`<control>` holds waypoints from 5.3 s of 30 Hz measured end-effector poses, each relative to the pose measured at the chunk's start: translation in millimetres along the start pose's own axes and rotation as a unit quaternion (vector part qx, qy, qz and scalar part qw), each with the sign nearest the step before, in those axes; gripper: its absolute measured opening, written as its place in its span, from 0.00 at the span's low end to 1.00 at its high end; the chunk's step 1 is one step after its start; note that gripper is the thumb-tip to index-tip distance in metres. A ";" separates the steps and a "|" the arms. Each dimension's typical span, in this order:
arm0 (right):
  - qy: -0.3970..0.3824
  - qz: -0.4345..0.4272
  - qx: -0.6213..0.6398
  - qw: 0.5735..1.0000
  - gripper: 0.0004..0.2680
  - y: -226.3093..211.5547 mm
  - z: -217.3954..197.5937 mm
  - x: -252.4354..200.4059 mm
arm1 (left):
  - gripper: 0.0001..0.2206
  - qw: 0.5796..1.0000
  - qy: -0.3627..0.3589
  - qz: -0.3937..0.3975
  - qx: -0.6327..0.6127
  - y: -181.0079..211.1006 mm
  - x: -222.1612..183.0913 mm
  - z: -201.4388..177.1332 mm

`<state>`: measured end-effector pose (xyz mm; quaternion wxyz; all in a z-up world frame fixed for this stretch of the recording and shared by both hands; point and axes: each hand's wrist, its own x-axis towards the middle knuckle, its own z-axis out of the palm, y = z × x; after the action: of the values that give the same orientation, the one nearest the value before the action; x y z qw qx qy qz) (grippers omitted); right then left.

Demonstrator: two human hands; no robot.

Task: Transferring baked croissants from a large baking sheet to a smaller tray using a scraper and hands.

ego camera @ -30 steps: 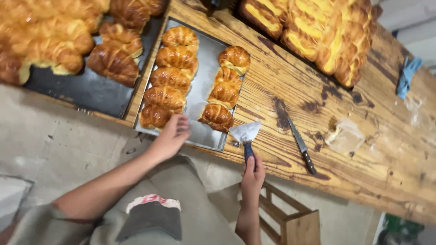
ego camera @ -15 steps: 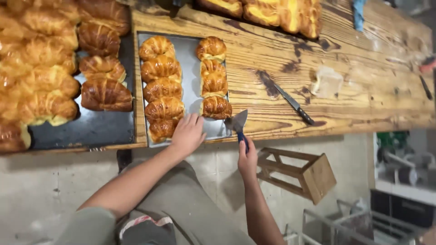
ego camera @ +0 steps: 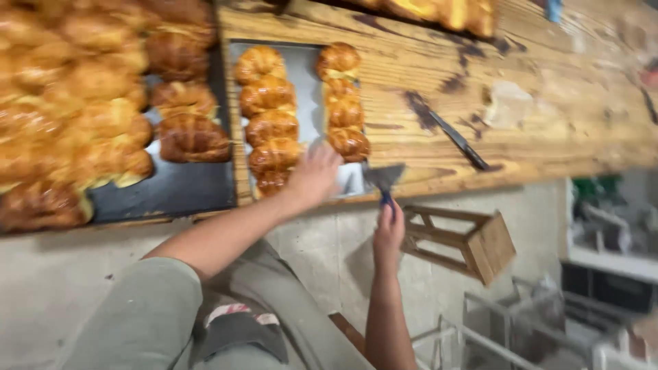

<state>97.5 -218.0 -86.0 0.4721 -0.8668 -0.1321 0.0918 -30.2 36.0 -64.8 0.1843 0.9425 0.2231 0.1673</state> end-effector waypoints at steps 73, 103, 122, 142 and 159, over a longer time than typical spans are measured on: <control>-0.254 0.359 0.429 0.789 0.15 -305.8 591.8 -417.5 | 0.19 0.437 -0.045 -0.393 -0.808 -568.4 -146.2 -312.6; -0.325 0.227 0.323 0.859 0.15 -339.4 542.8 -424.8 | 0.11 0.372 0.258 -0.374 -0.809 -585.5 -271.4 -283.9; -0.325 0.210 0.310 0.868 0.14 -331.3 541.5 -424.0 | 0.12 0.587 -0.013 -0.380 -0.714 -594.4 -260.9 -331.7; -0.326 0.227 0.307 0.865 0.14 -330.2 553.5 -426.9 | 0.19 0.981 -0.111 -0.084 -0.136 -546.0 -194.4 -350.9; -0.453 0.038 0.211 0.866 0.14 -311.2 511.1 -410.4 | 0.21 0.895 -0.257 -0.266 -0.252 -513.2 -225.6 -410.1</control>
<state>-481.0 220.0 -84.3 0.5279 -0.6144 -0.2755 0.5176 -567.9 466.3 25.3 0.5036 0.7805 0.3604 -0.0852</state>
